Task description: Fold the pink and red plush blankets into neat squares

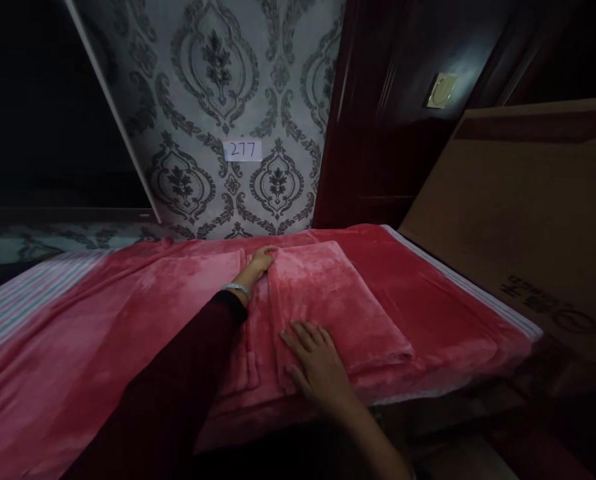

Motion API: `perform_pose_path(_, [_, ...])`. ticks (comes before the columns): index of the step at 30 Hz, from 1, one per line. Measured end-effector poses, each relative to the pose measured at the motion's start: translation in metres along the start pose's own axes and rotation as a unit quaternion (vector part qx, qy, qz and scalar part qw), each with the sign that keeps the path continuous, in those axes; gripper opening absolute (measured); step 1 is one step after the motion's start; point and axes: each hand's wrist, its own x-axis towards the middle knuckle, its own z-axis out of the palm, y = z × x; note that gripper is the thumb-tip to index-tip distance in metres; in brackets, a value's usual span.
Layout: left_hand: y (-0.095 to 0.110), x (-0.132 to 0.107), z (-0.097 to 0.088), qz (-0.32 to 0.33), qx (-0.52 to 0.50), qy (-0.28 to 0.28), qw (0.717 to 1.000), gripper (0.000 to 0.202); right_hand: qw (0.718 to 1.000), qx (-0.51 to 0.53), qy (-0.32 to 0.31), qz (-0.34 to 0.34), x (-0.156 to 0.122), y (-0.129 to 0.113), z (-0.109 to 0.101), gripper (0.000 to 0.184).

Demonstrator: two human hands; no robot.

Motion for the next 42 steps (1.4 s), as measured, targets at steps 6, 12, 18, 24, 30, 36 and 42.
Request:
perform_pose_path(6, [-0.014,0.004,0.000,0.030,0.055,0.066,0.996,0.035,1.000,-0.002,-0.010,0.002,-0.002,0.000,0.005,0.059])
perform_pose_path(12, [-0.016,0.005,-0.007,0.044,0.058,0.033,0.997,0.045,0.992,0.114,0.013,-0.045,0.028,0.037,-0.046,0.052])
perform_pose_path(18, [-0.019,0.005,-0.010,0.063,0.056,0.010,0.996,0.051,0.988,0.076,0.117,0.060,0.146,0.132,-0.090,0.054])
perform_pose_path(24, [-0.026,0.013,-0.009,0.085,0.099,-0.015,0.991,0.058,0.983,-0.006,0.058,0.172,0.216,0.178,-0.066,0.056])
perform_pose_path(30, [-0.038,0.022,-0.009,0.056,0.184,0.015,0.981,0.065,0.979,-0.037,0.006,0.203,0.209,0.196,-0.030,0.056])
perform_pose_path(36, [-0.035,0.021,-0.007,0.041,0.270,0.023,0.962,0.065,0.975,-0.038,-0.011,0.220,0.209,0.201,-0.025,0.060])
perform_pose_path(42, [-0.025,0.012,-0.002,0.042,0.332,0.034,0.942,0.057,0.972,-0.045,-0.028,0.229,0.209,0.196,-0.030,0.063])
